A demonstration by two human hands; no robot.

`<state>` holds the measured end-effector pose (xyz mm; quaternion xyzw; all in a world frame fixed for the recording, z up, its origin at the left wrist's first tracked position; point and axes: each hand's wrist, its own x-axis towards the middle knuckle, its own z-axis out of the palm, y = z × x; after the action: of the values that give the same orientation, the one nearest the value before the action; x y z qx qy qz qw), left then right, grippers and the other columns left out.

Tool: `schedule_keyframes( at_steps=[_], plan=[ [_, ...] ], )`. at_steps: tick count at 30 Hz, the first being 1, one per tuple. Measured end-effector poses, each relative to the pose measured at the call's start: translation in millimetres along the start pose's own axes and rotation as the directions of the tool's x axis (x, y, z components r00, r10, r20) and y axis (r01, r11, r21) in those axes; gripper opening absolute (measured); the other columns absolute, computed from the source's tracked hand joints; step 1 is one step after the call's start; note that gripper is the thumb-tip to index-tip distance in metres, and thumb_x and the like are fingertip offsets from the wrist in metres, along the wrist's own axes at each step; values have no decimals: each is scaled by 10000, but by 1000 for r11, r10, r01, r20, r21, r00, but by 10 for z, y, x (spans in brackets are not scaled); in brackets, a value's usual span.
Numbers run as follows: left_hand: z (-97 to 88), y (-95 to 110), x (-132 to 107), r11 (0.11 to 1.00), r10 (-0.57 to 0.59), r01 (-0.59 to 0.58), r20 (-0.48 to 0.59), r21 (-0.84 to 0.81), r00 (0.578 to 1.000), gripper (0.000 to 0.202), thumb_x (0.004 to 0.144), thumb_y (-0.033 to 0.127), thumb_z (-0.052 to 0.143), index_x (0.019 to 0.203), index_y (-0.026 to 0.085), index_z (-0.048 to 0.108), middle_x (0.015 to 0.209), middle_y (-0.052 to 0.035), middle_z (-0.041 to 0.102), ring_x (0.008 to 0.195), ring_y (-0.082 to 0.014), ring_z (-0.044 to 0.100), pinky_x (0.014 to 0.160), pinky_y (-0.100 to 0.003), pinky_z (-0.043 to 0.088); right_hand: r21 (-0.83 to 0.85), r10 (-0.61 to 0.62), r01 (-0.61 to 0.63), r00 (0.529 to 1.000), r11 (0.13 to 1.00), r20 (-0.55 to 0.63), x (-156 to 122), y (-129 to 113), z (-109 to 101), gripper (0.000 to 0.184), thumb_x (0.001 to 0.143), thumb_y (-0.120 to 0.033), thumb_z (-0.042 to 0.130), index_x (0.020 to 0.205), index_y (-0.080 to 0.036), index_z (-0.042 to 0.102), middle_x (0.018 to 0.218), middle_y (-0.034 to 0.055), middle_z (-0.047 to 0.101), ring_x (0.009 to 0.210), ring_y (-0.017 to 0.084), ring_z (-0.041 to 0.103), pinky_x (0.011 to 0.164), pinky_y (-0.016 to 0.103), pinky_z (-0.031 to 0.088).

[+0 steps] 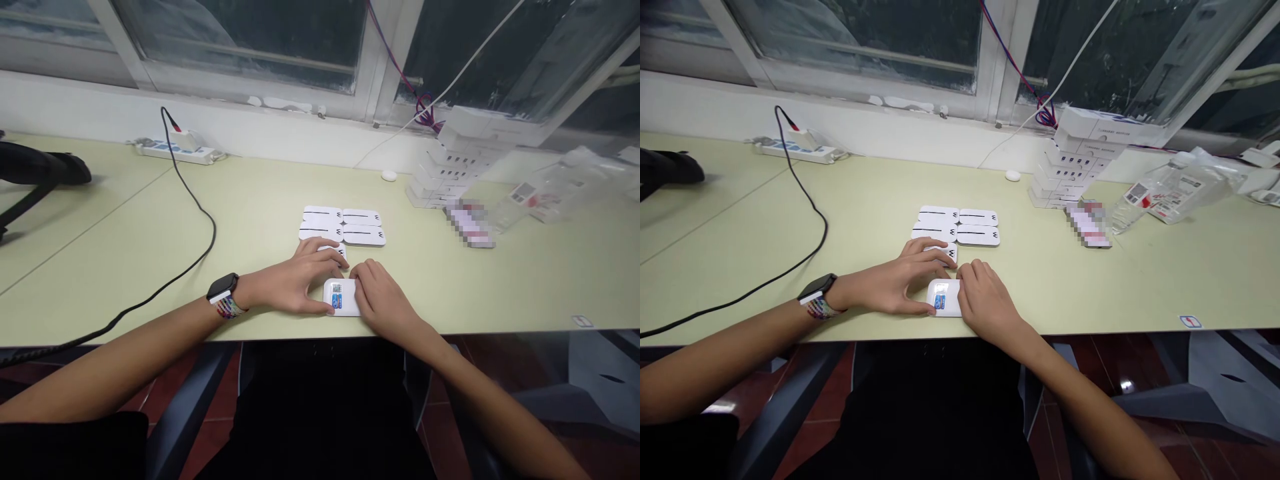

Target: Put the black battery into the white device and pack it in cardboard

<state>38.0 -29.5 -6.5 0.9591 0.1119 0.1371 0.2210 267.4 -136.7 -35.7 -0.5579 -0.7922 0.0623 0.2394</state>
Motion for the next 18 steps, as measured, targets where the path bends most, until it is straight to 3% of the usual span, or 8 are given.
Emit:
schedule_keyframes(
  at_steps=[3,6,8,10,14,18],
  plan=[
    [-2,24,-23,999,-26,26,-1,-43,1000,506,855,480,866,1262,275,644,1475,-115,615,1563,-469,298,1236,-691,354,270,69,-60,997,961,-25,-25,32,-94,125,1082,-226,454,1028,-232,567,1045,79,647,916,240,613,819,396,523],
    [-12,57,-49,994,-90,88,-29,-60,996,516,822,441,871,1229,267,606,1413,-125,594,1502,-444,358,1192,-637,422,456,131,-154,988,877,82,-85,129,-235,124,1062,-363,604,1096,-247,631,1034,43,689,898,223,632,796,370,522],
    [-15,75,-58,991,-124,121,-42,-51,991,513,811,419,863,1210,252,588,1352,-126,582,1425,-422,417,1193,-627,419,463,123,-199,974,864,190,-138,208,-313,209,986,-380,731,1137,-258,655,1046,30,701,906,225,634,797,366,518],
    [-14,86,-57,993,-113,111,-40,-38,993,498,823,397,839,1210,243,566,1266,-101,596,1346,-386,478,1256,-643,329,433,109,-205,966,878,236,-188,276,-355,283,906,-352,819,1124,-255,666,1066,30,693,936,232,636,821,371,515],
    [-19,99,-40,998,-56,56,-16,-28,998,423,861,356,800,1191,242,561,1163,-46,624,1193,-299,597,1344,-619,131,409,101,-198,964,891,246,-234,342,-346,235,892,-371,834,995,-237,671,995,26,657,878,223,621,790,365,492],
    [-51,105,-29,995,-66,68,28,-69,997,270,916,396,793,1078,246,639,1097,-36,663,1176,-290,614,1337,-605,144,437,80,-173,971,883,223,-224,348,-330,252,902,-400,838,935,-231,653,956,18,637,844,210,606,763,351,468]
  ],
)
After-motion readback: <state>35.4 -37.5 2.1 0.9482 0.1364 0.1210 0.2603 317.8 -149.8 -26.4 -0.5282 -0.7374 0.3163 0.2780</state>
